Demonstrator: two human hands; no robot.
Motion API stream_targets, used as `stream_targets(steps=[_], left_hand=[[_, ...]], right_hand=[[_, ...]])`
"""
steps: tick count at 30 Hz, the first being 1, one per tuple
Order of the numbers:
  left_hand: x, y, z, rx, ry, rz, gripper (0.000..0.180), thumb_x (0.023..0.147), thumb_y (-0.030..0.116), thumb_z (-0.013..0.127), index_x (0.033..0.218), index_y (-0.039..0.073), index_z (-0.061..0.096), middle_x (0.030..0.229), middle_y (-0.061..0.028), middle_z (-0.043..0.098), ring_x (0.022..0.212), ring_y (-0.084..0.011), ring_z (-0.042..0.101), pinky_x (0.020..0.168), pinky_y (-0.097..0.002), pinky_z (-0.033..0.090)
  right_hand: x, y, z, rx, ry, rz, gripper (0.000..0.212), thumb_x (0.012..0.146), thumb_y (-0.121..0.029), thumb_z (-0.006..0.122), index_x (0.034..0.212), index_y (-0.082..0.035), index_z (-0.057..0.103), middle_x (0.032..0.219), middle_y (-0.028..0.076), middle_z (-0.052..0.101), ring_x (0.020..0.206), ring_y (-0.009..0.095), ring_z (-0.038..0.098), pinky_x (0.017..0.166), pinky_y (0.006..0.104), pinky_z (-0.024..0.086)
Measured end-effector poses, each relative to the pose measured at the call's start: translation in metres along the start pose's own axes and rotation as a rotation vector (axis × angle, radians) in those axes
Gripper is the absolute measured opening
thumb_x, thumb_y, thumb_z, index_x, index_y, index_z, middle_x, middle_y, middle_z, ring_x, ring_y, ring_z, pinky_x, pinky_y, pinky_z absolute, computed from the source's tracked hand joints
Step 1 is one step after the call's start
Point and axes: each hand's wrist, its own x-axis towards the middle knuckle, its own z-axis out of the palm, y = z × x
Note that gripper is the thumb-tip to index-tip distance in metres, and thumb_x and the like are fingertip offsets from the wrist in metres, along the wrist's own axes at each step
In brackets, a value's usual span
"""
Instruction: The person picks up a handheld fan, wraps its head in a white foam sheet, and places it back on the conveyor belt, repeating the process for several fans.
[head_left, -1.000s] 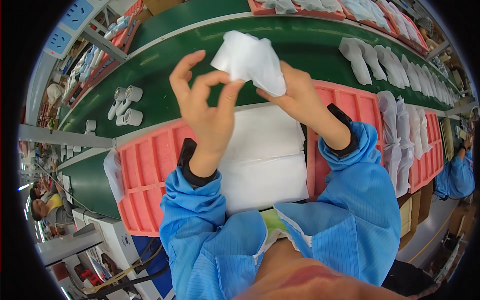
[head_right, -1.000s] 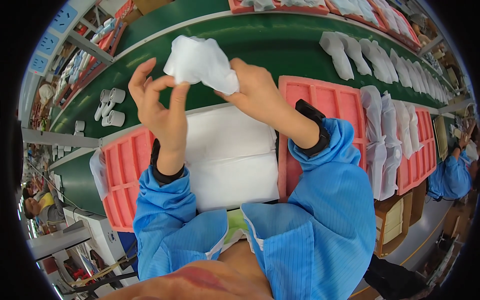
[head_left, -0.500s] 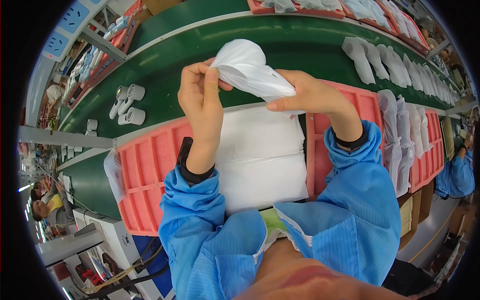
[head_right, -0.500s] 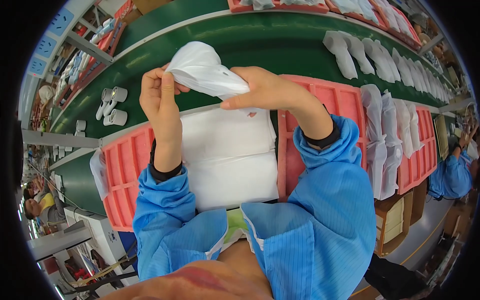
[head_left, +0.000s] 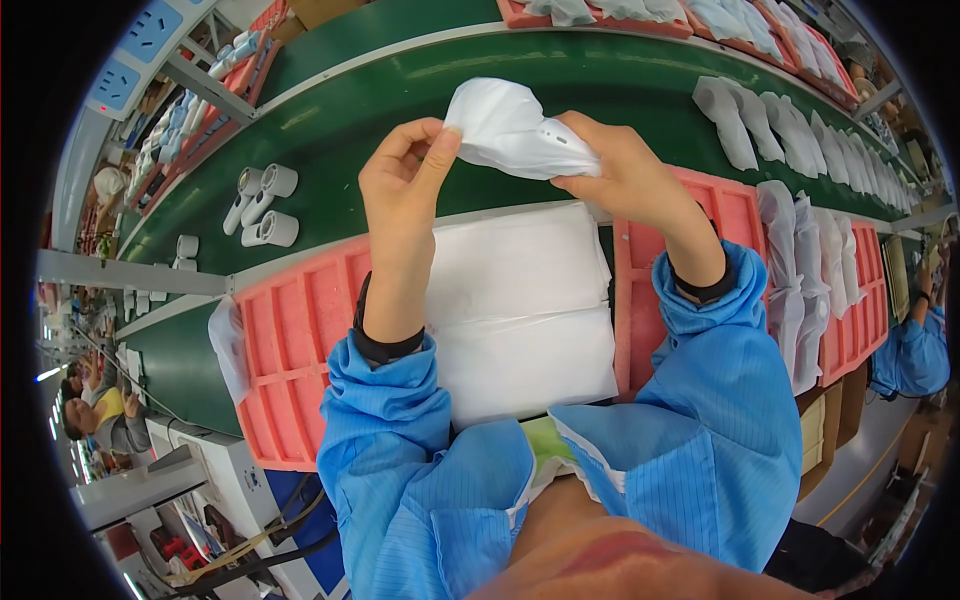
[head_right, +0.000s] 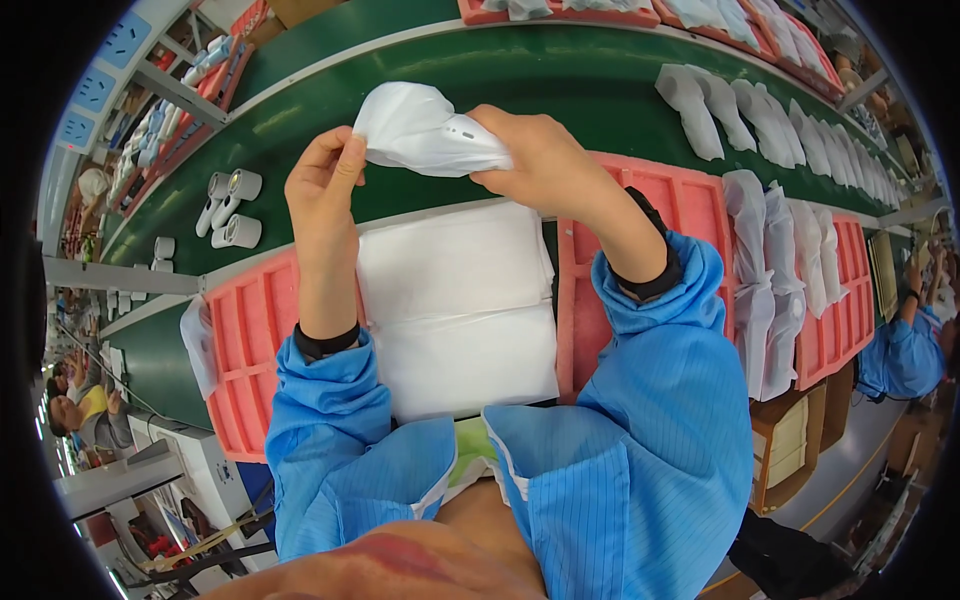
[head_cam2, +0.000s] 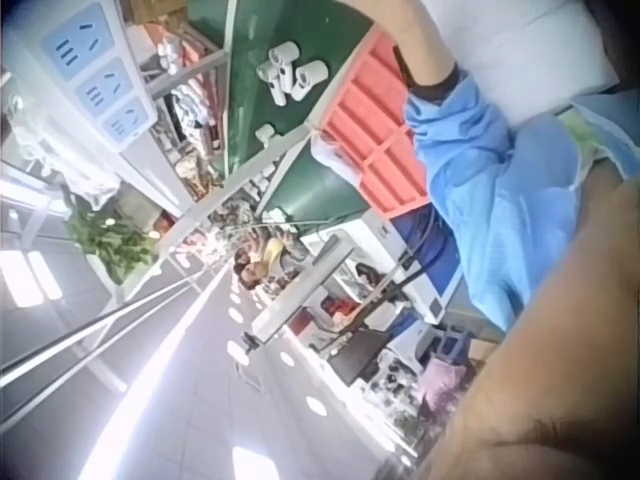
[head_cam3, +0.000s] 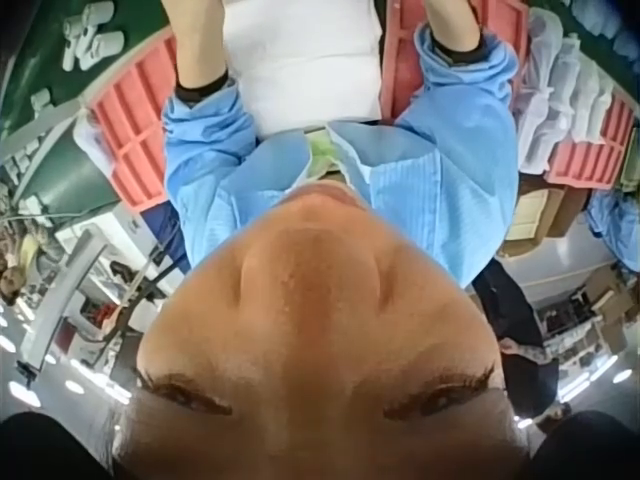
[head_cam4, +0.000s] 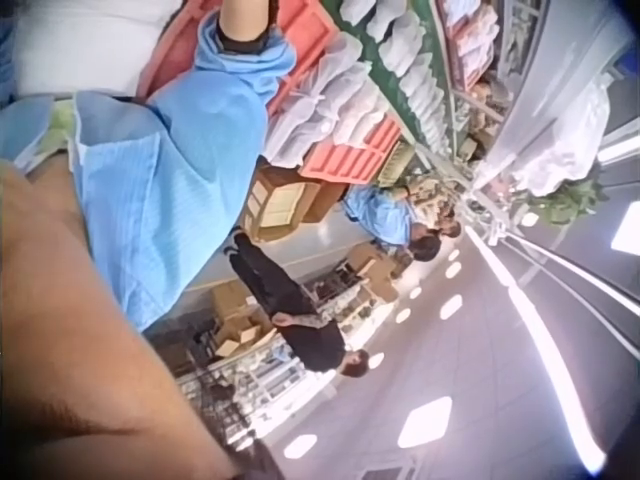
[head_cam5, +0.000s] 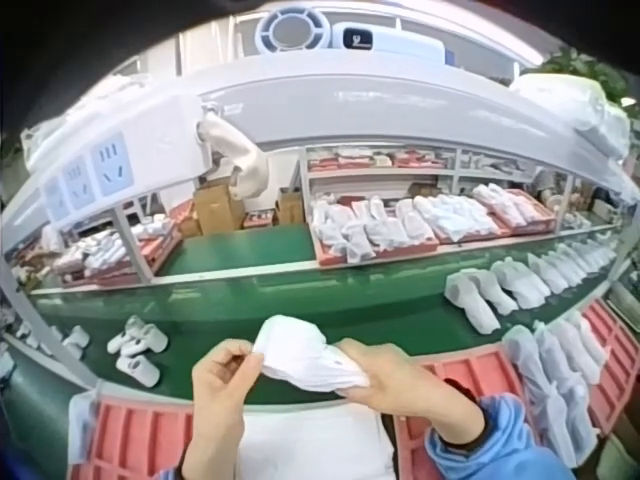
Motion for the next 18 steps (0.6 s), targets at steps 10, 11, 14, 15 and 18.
stream_targets(steps=[10, 11, 14, 15, 18], left_hand=[[-0.011, 0.016, -0.007, -0.219, -0.06, -0.054, 0.016, 0.09, 0.015, 0.066, 0.096, 0.003, 0.059, 0.082, 0.0012, 0.058, 0.073, -0.0041, 0.049, 0.065, -0.018, 0.037], [-0.014, 0.021, -0.006, -0.186, -0.048, -0.039, 0.015, 0.09, 0.014, 0.066, 0.096, 0.003, 0.058, 0.082, 0.0012, 0.059, 0.072, -0.004, 0.049, 0.064, -0.018, 0.037], [-0.019, 0.033, -0.004, -0.12, -0.025, -0.008, 0.014, 0.089, 0.013, 0.067, 0.095, 0.003, 0.057, 0.082, 0.0011, 0.059, 0.069, -0.0038, 0.049, 0.061, -0.0179, 0.037], [-0.02, 0.036, -0.003, -0.09, -0.017, -0.013, 0.015, 0.089, 0.012, 0.067, 0.096, 0.003, 0.058, 0.083, 0.0009, 0.06, 0.069, -0.0037, 0.049, 0.061, -0.0178, 0.037], [-0.019, 0.042, -0.004, -0.029, 0.006, -0.023, 0.017, 0.088, 0.011, 0.068, 0.098, 0.002, 0.059, 0.084, 0.0003, 0.061, 0.068, -0.0034, 0.05, 0.059, -0.0175, 0.036]], right_hand=[[0.0, 0.007, -0.002, 0.078, -0.138, -0.124, 0.039, 0.076, -0.012, 0.071, 0.111, -0.003, 0.056, 0.09, 0.014, 0.064, 0.081, 0.023, 0.061, 0.071, 0.0312, 0.047], [0.0, 0.006, -0.003, 0.08, -0.138, -0.125, 0.039, 0.076, -0.012, 0.071, 0.111, -0.003, 0.056, 0.09, 0.014, 0.064, 0.081, 0.023, 0.061, 0.071, 0.0312, 0.047], [0.0, 0.001, -0.008, 0.07, -0.155, -0.056, 0.04, 0.076, -0.016, 0.074, 0.109, -0.002, 0.057, 0.091, 0.013, 0.064, 0.082, 0.021, 0.061, 0.071, 0.0308, 0.047], [-0.001, -0.001, -0.007, 0.07, -0.155, -0.056, 0.04, 0.076, -0.016, 0.074, 0.109, -0.002, 0.057, 0.091, 0.013, 0.064, 0.082, 0.021, 0.061, 0.071, 0.0308, 0.047], [-0.004, -0.009, -0.001, 0.075, -0.021, 0.05, 0.044, 0.075, -0.02, 0.077, 0.109, -0.001, 0.058, 0.092, 0.011, 0.063, 0.083, 0.019, 0.06, 0.071, 0.0303, 0.047]])
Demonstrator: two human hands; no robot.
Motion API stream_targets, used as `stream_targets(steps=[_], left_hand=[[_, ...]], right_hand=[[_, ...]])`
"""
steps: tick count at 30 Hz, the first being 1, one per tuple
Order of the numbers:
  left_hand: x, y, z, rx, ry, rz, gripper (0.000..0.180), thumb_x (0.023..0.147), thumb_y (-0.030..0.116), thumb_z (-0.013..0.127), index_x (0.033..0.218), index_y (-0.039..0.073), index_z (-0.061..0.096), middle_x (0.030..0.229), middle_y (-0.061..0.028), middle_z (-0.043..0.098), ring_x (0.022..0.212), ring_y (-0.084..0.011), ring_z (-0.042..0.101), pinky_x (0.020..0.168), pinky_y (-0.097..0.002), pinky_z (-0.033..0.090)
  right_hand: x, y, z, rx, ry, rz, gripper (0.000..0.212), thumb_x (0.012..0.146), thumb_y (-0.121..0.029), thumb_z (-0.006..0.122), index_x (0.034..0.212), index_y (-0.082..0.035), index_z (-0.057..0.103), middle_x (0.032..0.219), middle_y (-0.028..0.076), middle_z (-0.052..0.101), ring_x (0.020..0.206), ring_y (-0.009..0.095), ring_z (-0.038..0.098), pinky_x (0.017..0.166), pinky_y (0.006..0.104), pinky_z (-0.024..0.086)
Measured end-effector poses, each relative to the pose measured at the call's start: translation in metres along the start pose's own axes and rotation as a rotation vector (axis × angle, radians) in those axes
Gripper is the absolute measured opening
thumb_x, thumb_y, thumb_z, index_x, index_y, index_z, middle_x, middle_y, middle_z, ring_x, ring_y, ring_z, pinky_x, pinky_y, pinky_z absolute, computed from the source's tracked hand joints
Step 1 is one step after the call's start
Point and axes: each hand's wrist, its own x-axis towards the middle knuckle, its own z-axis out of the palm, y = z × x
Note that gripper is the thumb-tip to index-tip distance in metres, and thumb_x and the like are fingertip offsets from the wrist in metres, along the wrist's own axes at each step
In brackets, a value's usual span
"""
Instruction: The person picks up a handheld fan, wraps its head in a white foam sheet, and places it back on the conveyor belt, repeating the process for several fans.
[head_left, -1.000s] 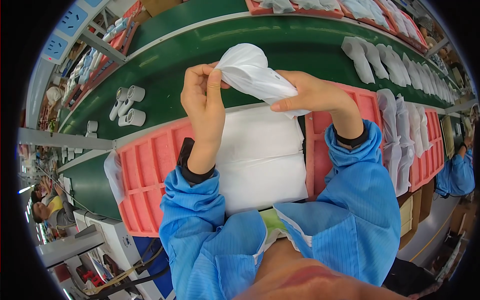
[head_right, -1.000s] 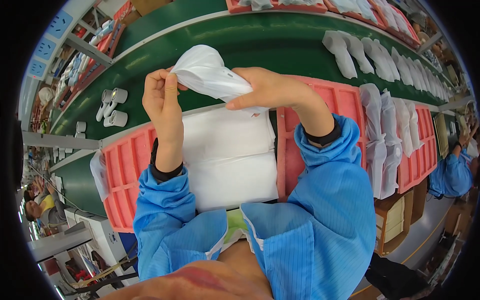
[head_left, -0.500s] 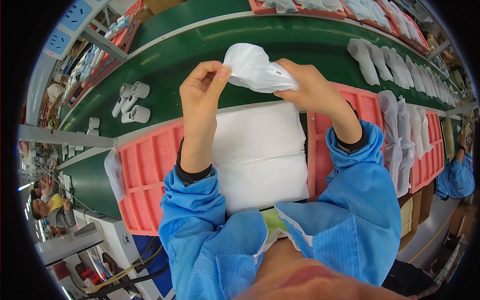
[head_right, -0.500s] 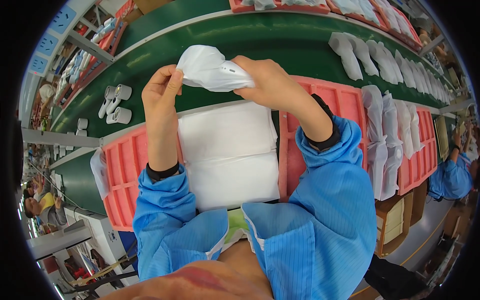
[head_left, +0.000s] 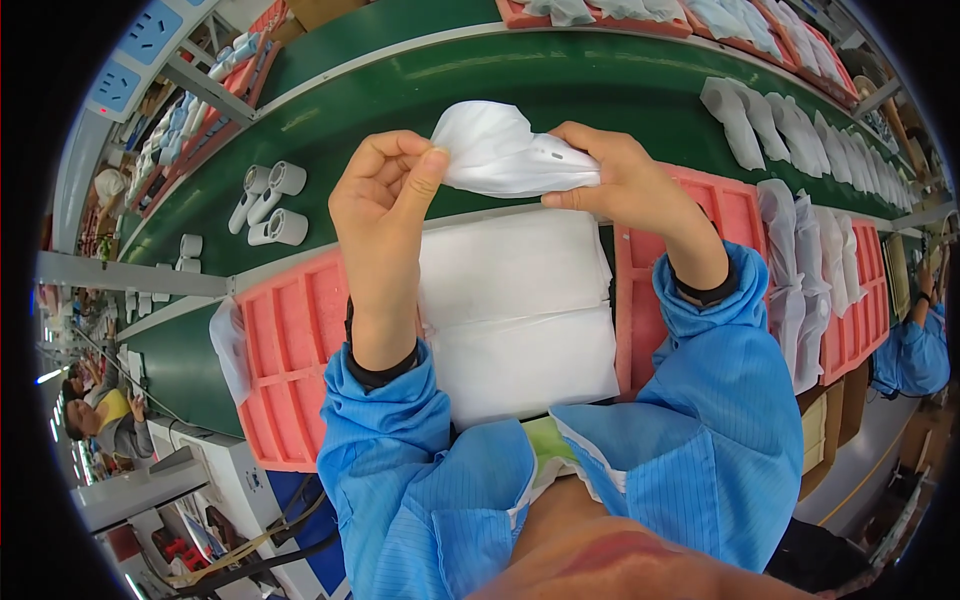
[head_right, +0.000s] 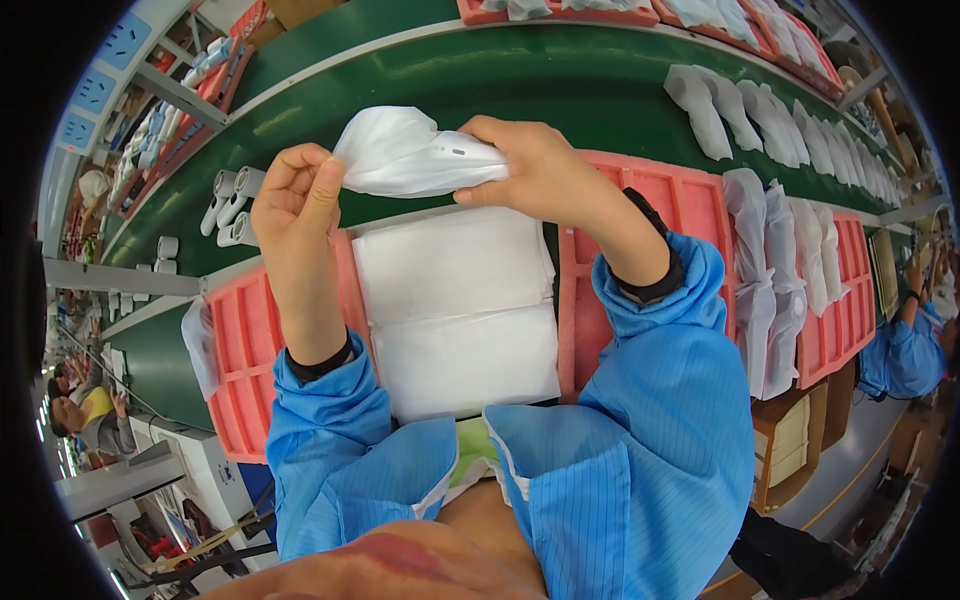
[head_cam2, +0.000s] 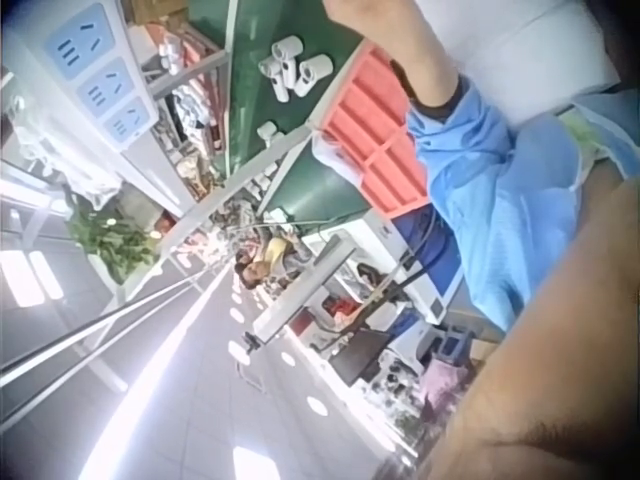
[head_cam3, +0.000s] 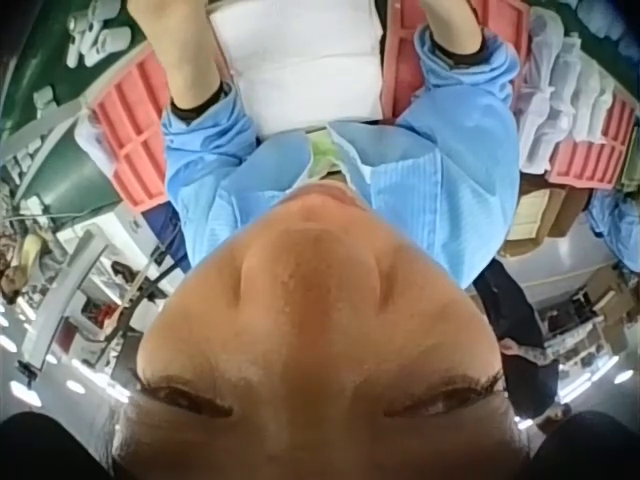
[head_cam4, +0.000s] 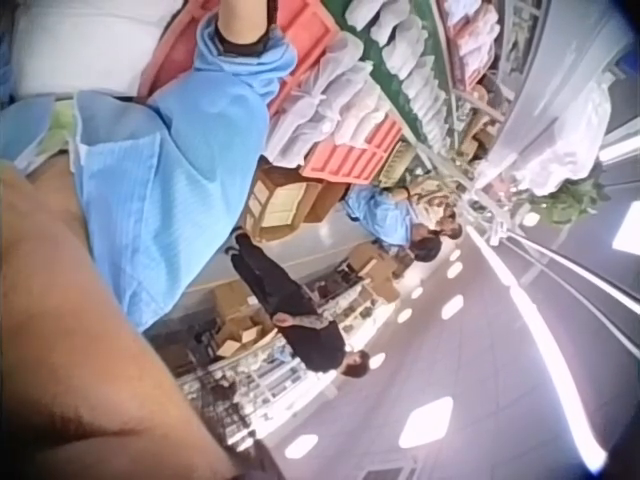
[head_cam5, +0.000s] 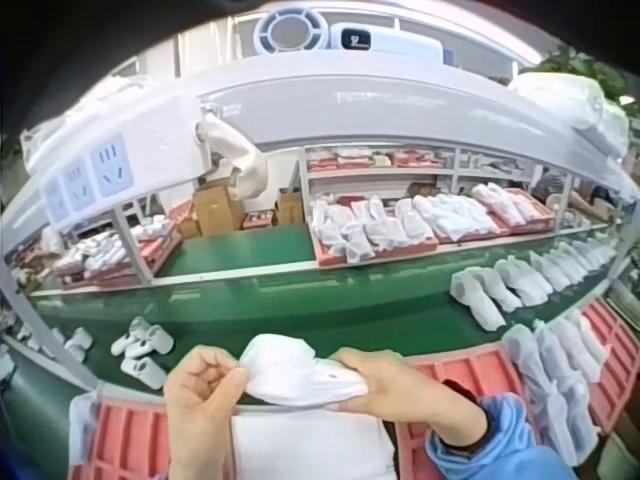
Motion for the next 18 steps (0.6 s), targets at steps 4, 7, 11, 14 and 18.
stream_targets(steps=[4, 7, 11, 14, 18], left_hand=[[0.006, 0.003, -0.012, 0.106, -0.065, -0.038, 0.02, 0.085, 0.009, 0.07, 0.102, 0.001, 0.061, 0.084, -0.0008, 0.063, 0.068, -0.0036, 0.052, 0.057, -0.0168, 0.039], [0.015, 0.0, -0.02, 0.038, -0.098, -0.128, 0.024, 0.084, 0.01, 0.071, 0.105, 0.001, 0.063, 0.082, -0.0009, 0.063, 0.064, -0.0036, 0.052, 0.055, -0.0177, 0.039], [0.025, -0.015, -0.035, -0.292, -0.228, -0.246, 0.024, 0.083, 0.012, 0.072, 0.102, 0.001, 0.064, 0.079, 0.0001, 0.063, 0.06, -0.0037, 0.051, 0.054, -0.018, 0.039], [0.03, -0.029, -0.032, -0.355, -0.229, -0.281, 0.022, 0.083, 0.014, 0.073, 0.1, 0.001, 0.065, 0.078, 0.0005, 0.063, 0.06, -0.0038, 0.052, 0.054, -0.0179, 0.039], [0.036, -0.055, -0.029, -0.237, -0.104, -0.304, 0.02, 0.083, 0.016, 0.073, 0.096, 0.002, 0.066, 0.076, 0.0024, 0.062, 0.061, -0.0041, 0.053, 0.053, -0.0181, 0.039]], right_hand=[[-0.001, -0.007, 0.004, 0.05, -0.007, 0.086, 0.047, 0.075, -0.024, 0.078, 0.111, -0.001, 0.058, 0.092, 0.01, 0.063, 0.083, 0.018, 0.06, 0.072, 0.0301, 0.047], [-0.001, -0.012, -0.004, 0.301, -0.246, 0.232, 0.05, 0.076, -0.026, 0.078, 0.113, 0.0, 0.058, 0.095, 0.009, 0.064, 0.085, 0.016, 0.059, 0.072, 0.0293, 0.046], [0.001, -0.002, -0.003, 0.501, -0.458, 0.248, 0.053, 0.077, -0.027, 0.077, 0.116, 0.003, 0.058, 0.099, 0.009, 0.064, 0.087, 0.014, 0.058, 0.074, 0.0272, 0.046], [0.004, 0.015, -0.01, 0.538, -0.466, 0.228, 0.053, 0.077, -0.028, 0.077, 0.116, 0.003, 0.058, 0.098, 0.008, 0.064, 0.086, 0.013, 0.058, 0.072, 0.0261, 0.047], [0.012, 0.053, -0.051, 0.498, -0.317, 0.296, 0.055, 0.077, -0.027, 0.076, 0.118, 0.003, 0.057, 0.104, 0.01, 0.065, 0.087, 0.014, 0.061, 0.073, 0.0242, 0.048]])
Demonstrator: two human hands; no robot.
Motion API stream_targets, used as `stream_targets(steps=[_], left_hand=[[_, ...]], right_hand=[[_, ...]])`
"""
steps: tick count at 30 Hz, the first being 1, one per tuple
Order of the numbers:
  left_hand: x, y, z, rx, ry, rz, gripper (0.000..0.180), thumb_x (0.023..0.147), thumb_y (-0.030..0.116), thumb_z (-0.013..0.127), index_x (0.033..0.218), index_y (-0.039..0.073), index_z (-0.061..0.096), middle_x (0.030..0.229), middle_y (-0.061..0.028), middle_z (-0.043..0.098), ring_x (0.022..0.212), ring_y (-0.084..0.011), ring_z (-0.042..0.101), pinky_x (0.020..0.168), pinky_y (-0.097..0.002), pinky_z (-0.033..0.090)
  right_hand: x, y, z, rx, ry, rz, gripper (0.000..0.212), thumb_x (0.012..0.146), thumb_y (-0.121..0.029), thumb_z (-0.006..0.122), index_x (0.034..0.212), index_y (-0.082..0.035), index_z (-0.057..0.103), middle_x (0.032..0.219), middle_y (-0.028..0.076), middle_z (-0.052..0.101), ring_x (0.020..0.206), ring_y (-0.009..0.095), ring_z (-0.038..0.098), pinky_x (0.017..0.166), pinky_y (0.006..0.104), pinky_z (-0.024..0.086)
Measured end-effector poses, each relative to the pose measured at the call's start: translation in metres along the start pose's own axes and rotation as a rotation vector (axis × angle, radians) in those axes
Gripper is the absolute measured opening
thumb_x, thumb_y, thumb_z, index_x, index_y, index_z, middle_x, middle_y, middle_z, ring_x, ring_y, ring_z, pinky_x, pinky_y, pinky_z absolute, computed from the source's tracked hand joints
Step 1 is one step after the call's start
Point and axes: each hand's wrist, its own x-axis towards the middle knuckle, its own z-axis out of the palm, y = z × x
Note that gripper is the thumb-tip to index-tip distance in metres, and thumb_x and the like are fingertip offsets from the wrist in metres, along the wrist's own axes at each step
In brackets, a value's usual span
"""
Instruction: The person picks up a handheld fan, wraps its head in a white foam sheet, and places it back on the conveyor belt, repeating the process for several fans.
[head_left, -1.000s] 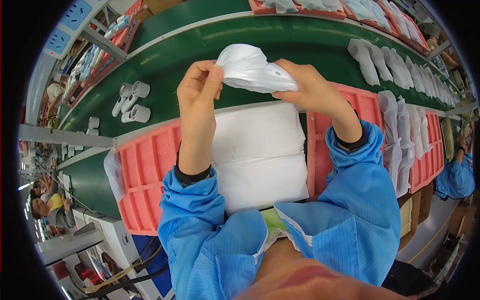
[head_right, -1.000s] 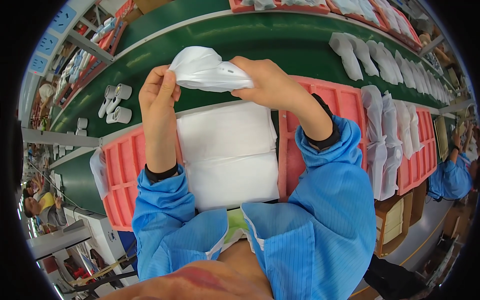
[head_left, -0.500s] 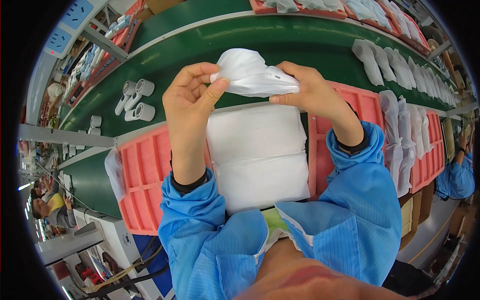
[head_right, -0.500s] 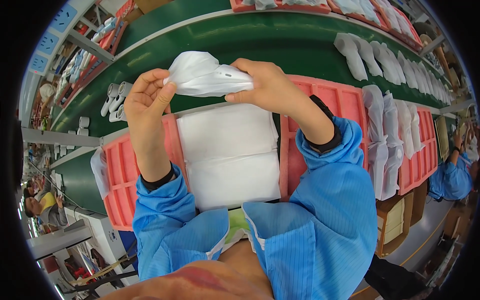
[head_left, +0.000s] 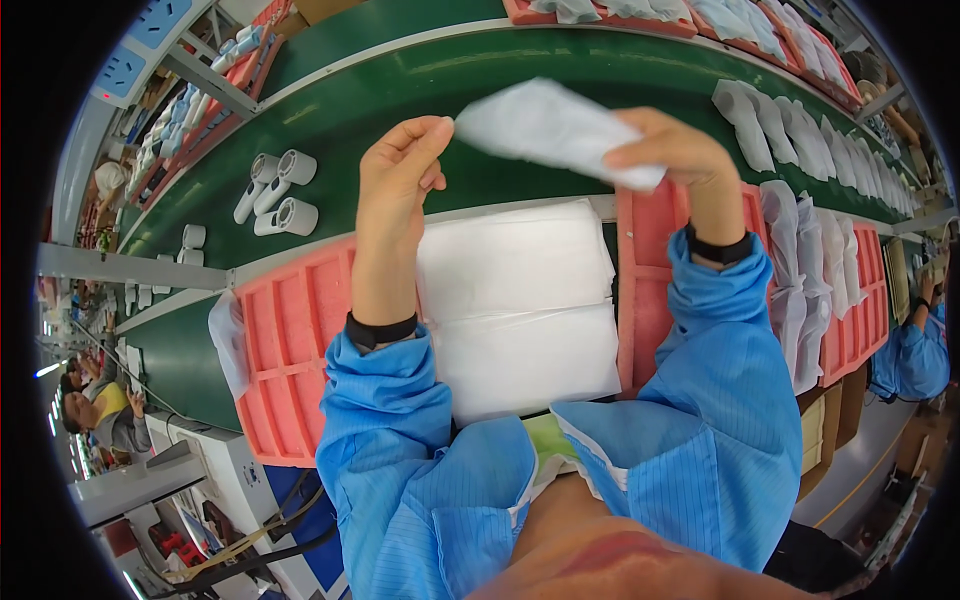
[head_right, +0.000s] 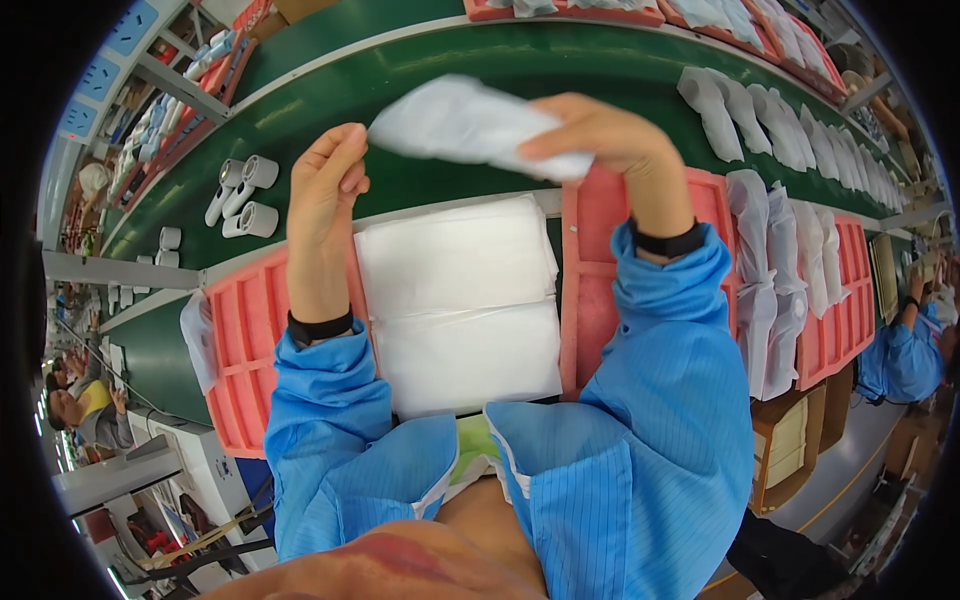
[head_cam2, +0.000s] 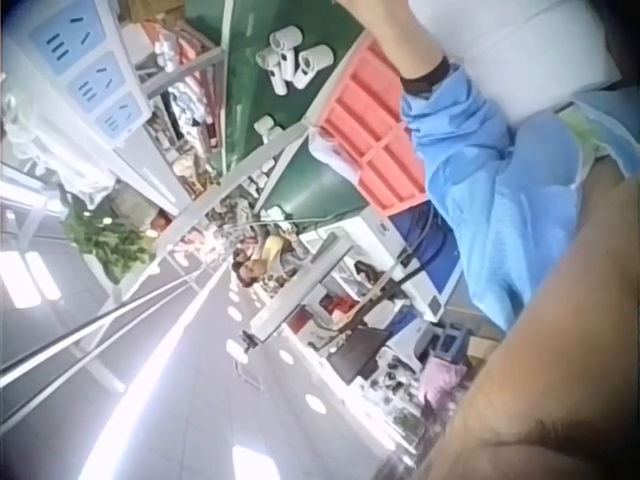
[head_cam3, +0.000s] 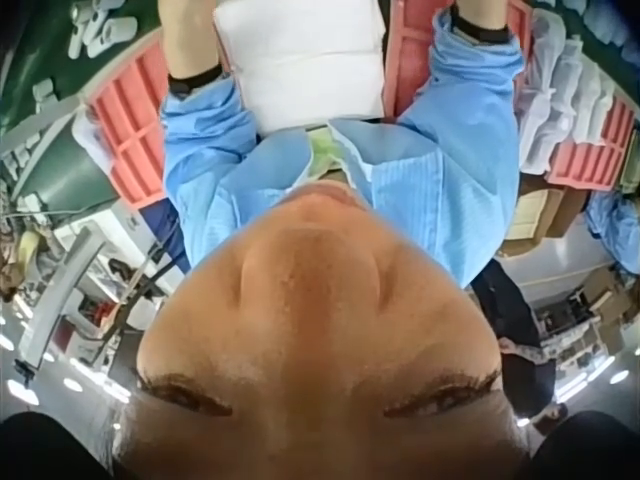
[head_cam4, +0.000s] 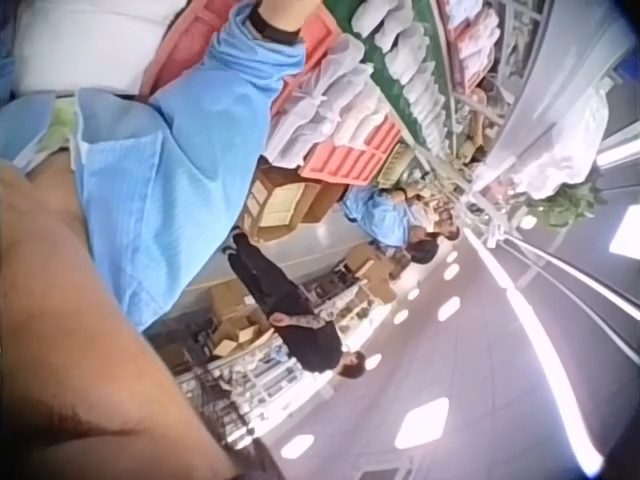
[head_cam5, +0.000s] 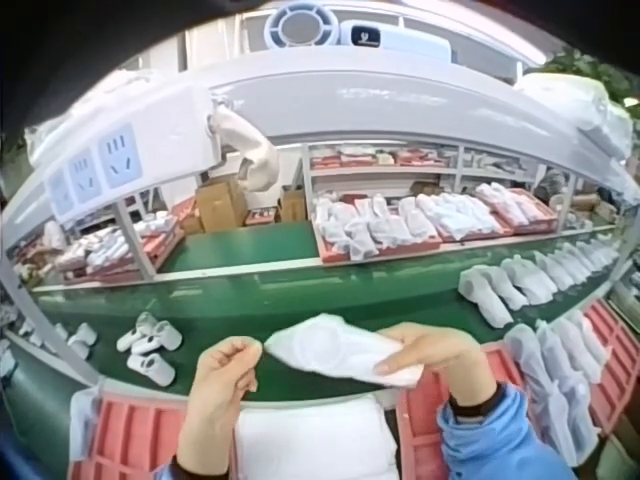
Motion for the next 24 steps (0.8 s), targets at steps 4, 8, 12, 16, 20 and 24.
stream_targets(steps=[4, 8, 12, 16, 20, 24], left_hand=[[-0.002, -0.03, 0.04, 0.298, 0.02, 0.074, 0.019, 0.082, 0.018, 0.075, 0.094, 0.006, 0.067, 0.073, 0.0052, 0.061, 0.059, -0.0046, 0.053, 0.051, -0.0199, 0.04], [-0.019, -0.074, 0.065, 0.755, -0.256, 0.237, 0.022, 0.073, 0.019, 0.078, 0.088, 0.008, 0.066, 0.074, -0.003, 0.062, 0.061, -0.0141, 0.058, 0.053, -0.0272, 0.044], [-0.037, -0.103, 0.068, 0.999, -0.331, 0.27, 0.022, 0.073, 0.024, 0.077, 0.081, 0.009, 0.063, 0.08, -0.0073, 0.061, 0.071, -0.0235, 0.062, 0.061, -0.0349, 0.047], [-0.034, -0.121, 0.076, 1.192, -0.476, 0.295, 0.03, 0.071, 0.034, 0.077, 0.082, 0.011, 0.061, 0.085, -0.0077, 0.059, 0.081, -0.0279, 0.063, 0.067, -0.0399, 0.048], [-0.038, -0.137, 0.059, 1.223, -0.44, 0.265, 0.035, 0.07, 0.038, 0.077, 0.085, 0.012, 0.061, 0.085, -0.0066, 0.058, 0.081, -0.0265, 0.063, 0.067, -0.0401, 0.048], [-0.042, -0.126, 0.061, 1.239, -0.44, 0.301, 0.033, 0.071, 0.037, 0.076, 0.086, 0.012, 0.061, 0.086, -0.0076, 0.059, 0.082, -0.0279, 0.063, 0.067, -0.0408, 0.049]], right_hand=[[-0.01, 0.039, -0.08, 0.037, 0.487, 0.093, 0.052, 0.079, -0.031, 0.073, 0.118, 0.0, 0.056, 0.098, 0.011, 0.066, 0.075, 0.017, 0.064, 0.057, 0.028, 0.052], [0.0, 0.091, -0.115, -0.611, 1.121, 0.392, 0.046, 0.081, -0.034, 0.068, 0.113, -0.003, 0.058, 0.091, 0.015, 0.068, 0.079, 0.026, 0.067, 0.065, 0.0348, 0.055], [0.02, 0.116, -0.117, -0.956, 0.935, 0.651, 0.05, 0.08, -0.026, 0.064, 0.122, -0.002, 0.052, 0.099, 0.021, 0.066, 0.092, 0.037, 0.064, 0.081, 0.0436, 0.052], [0.005, 0.158, -0.156, -1.237, 1.041, 0.397, 0.055, 0.079, -0.023, 0.064, 0.128, -0.004, 0.049, 0.107, 0.022, 0.064, 0.097, 0.041, 0.062, 0.087, 0.0458, 0.05], [0.025, 0.122, -0.091, -1.425, 1.061, 0.266, 0.056, 0.077, -0.022, 0.069, 0.127, -0.006, 0.052, 0.111, 0.019, 0.063, 0.098, 0.04, 0.061, 0.087, 0.0466, 0.049], [0.055, 0.052, -0.003, -1.066, 0.641, -0.124, 0.052, 0.078, -0.023, 0.073, 0.124, -0.005, 0.056, 0.115, 0.017, 0.063, 0.105, 0.032, 0.062, 0.087, 0.0403, 0.051]])
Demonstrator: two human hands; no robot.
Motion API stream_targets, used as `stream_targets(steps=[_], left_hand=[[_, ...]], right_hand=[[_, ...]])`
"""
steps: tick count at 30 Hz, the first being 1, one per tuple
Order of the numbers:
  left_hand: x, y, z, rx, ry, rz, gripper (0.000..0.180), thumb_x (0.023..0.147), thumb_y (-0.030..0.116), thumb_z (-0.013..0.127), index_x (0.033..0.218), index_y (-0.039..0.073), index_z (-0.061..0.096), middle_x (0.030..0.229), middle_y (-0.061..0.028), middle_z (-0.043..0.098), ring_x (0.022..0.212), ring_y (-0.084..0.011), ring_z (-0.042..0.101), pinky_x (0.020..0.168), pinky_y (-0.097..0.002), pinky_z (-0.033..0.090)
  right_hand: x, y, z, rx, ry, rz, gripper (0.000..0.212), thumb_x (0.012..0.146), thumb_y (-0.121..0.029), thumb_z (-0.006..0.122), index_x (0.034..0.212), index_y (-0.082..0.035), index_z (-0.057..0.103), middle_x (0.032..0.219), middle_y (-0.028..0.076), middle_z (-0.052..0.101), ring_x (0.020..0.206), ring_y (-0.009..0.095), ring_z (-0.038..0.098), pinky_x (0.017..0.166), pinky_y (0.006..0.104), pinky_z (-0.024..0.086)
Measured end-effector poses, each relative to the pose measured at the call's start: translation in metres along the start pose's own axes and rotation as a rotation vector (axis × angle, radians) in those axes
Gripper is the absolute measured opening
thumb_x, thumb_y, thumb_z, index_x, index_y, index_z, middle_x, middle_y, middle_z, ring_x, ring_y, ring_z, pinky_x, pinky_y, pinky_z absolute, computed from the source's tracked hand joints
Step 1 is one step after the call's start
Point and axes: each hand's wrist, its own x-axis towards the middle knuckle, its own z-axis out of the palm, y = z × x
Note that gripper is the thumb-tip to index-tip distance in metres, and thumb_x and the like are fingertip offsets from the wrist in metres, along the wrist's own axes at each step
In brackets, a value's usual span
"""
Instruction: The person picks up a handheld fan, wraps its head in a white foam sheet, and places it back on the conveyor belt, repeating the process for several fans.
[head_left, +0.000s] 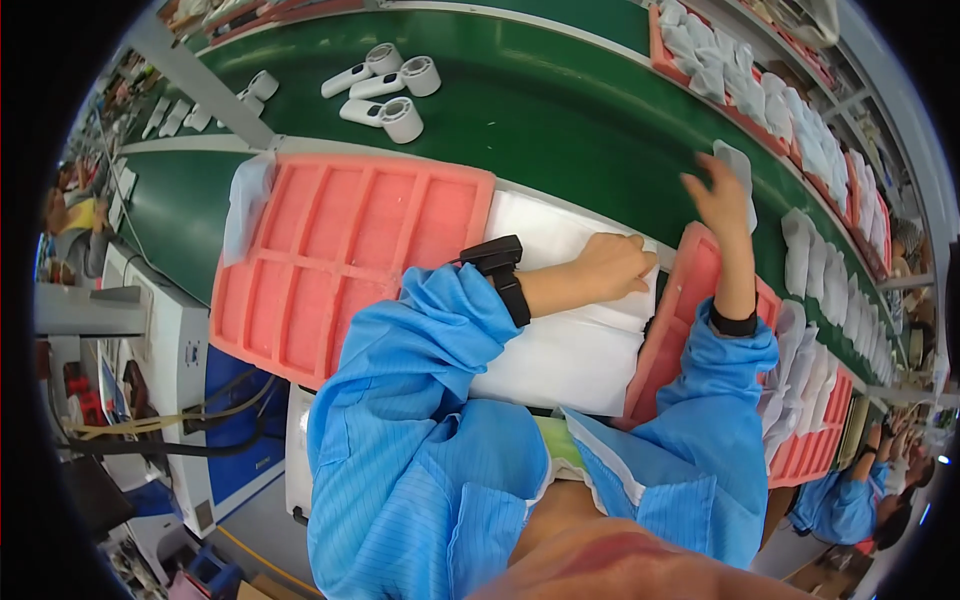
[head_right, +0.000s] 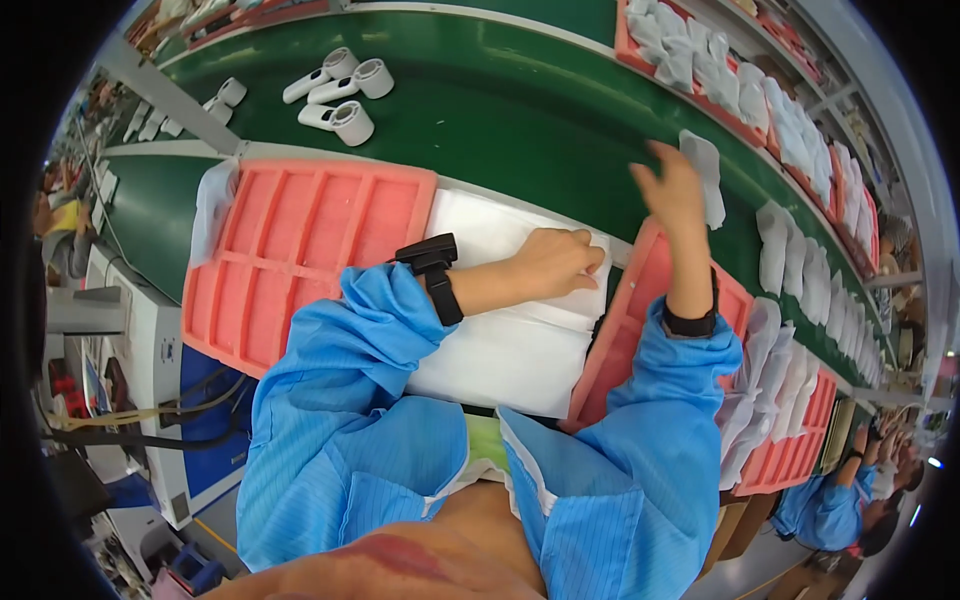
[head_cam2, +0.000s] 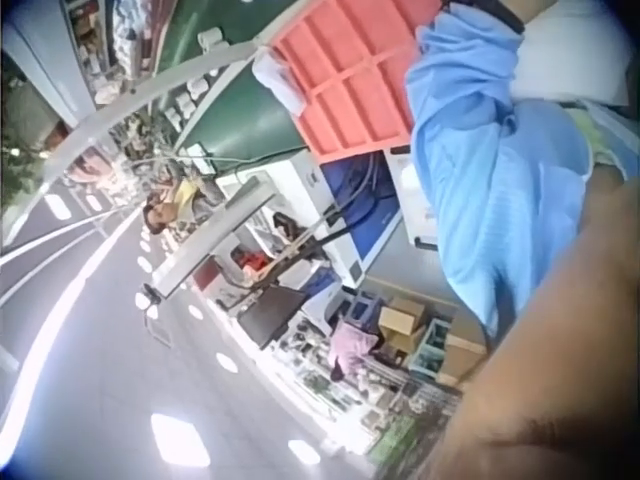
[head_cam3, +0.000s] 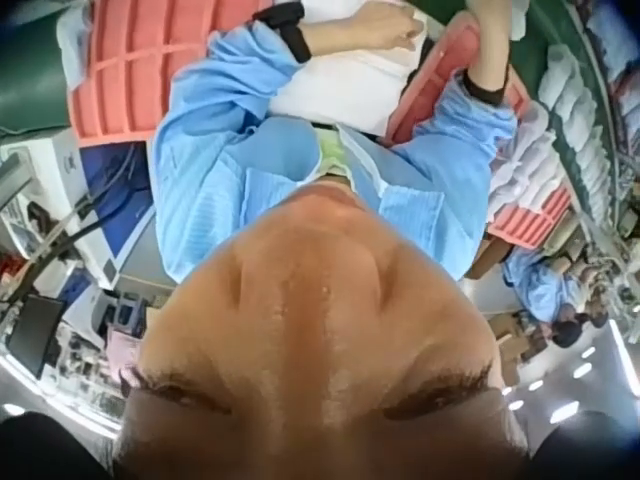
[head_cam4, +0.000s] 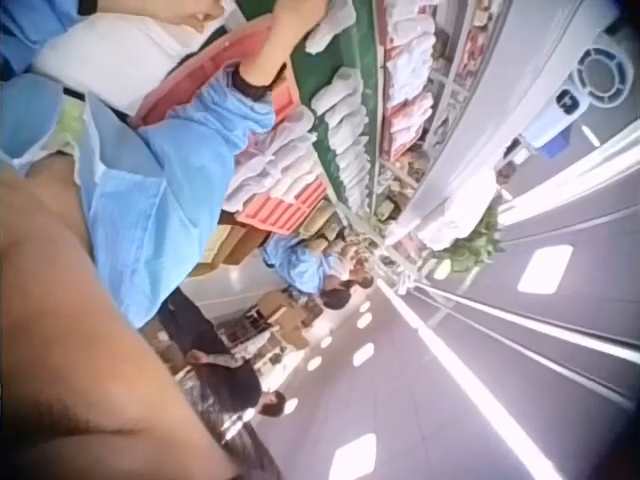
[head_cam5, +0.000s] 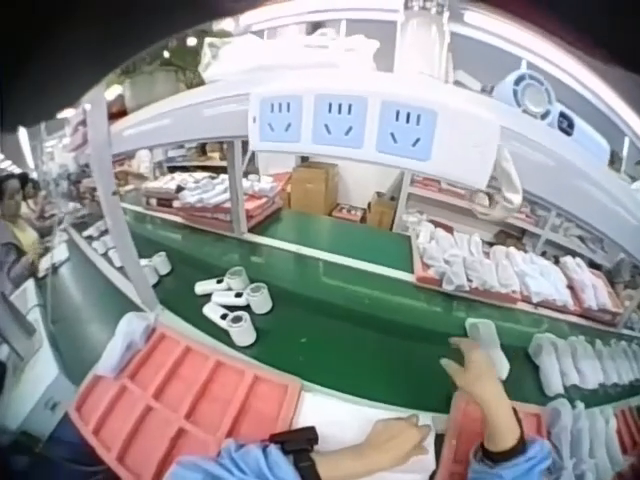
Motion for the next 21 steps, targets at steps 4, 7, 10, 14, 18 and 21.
stream_targets(steps=[4, 7, 10, 14, 18, 21], left_hand=[[-0.007, -0.002, 0.007, -0.015, 0.062, 0.024, 0.03, 0.074, 0.035, 0.073, 0.086, 0.011, 0.062, 0.092, -0.0091, 0.062, 0.083, -0.0305, 0.063, 0.068, -0.0414, 0.049], [0.002, -0.009, 0.024, -0.097, 0.197, 0.054, 0.03, 0.074, 0.036, 0.072, 0.085, 0.009, 0.064, 0.097, -0.011, 0.063, 0.083, -0.0321, 0.064, 0.07, -0.0421, 0.05], [0.011, -0.02, 0.026, -0.11, 0.291, 0.103, 0.03, 0.075, 0.035, 0.072, 0.085, 0.009, 0.064, 0.098, -0.0111, 0.064, 0.083, -0.0323, 0.064, 0.07, -0.0424, 0.05], [0.004, -0.035, 0.02, -0.126, 0.438, 0.126, 0.028, 0.076, 0.034, 0.071, 0.086, 0.008, 0.064, 0.099, -0.0113, 0.064, 0.084, -0.0325, 0.064, 0.071, -0.0427, 0.05], [0.001, -0.04, 0.024, -0.171, 0.575, 0.163, 0.027, 0.077, 0.033, 0.07, 0.087, 0.008, 0.064, 0.1, -0.0115, 0.064, 0.085, -0.0327, 0.064, 0.071, -0.043, 0.05], [0.005, -0.034, 0.036, -0.239, 0.673, 0.199, 0.026, 0.077, 0.032, 0.069, 0.087, 0.008, 0.064, 0.1, -0.0117, 0.064, 0.085, -0.0328, 0.064, 0.071, -0.0432, 0.05]], right_hand=[[0.011, -0.16, 0.032, 0.511, -0.475, -0.349, 0.057, 0.08, -0.023, 0.074, 0.129, -0.003, 0.052, 0.121, 0.015, 0.061, 0.112, 0.024, 0.059, 0.088, 0.0351, 0.051], [0.053, -0.217, 0.095, 0.381, -0.342, -0.579, 0.074, 0.074, -0.03, 0.078, 0.133, 0.001, 0.045, 0.126, 0.017, 0.058, 0.114, 0.028, 0.058, 0.093, 0.0362, 0.048], [0.091, -0.253, 0.161, 0.423, -0.265, -0.325, 0.081, 0.059, -0.035, 0.085, 0.123, 0.0, 0.052, 0.119, 0.021, 0.06, 0.111, 0.034, 0.058, 0.093, 0.0385, 0.048], [0.085, -0.303, 0.189, 0.531, -0.328, -0.137, 0.075, 0.055, -0.033, 0.086, 0.116, -0.002, 0.056, 0.112, 0.019, 0.063, 0.106, 0.032, 0.06, 0.09, 0.0383, 0.049], [0.087, -0.299, 0.18, 0.688, -0.368, -0.073, 0.066, 0.057, -0.033, 0.082, 0.11, -0.001, 0.059, 0.103, 0.016, 0.066, 0.098, 0.03, 0.063, 0.086, 0.0362, 0.05], [0.087, -0.278, 0.144, 0.677, -0.332, -0.121, 0.062, 0.059, -0.033, 0.079, 0.108, 0.0, 0.06, 0.1, 0.016, 0.066, 0.093, 0.029, 0.064, 0.082, 0.0353, 0.05]])
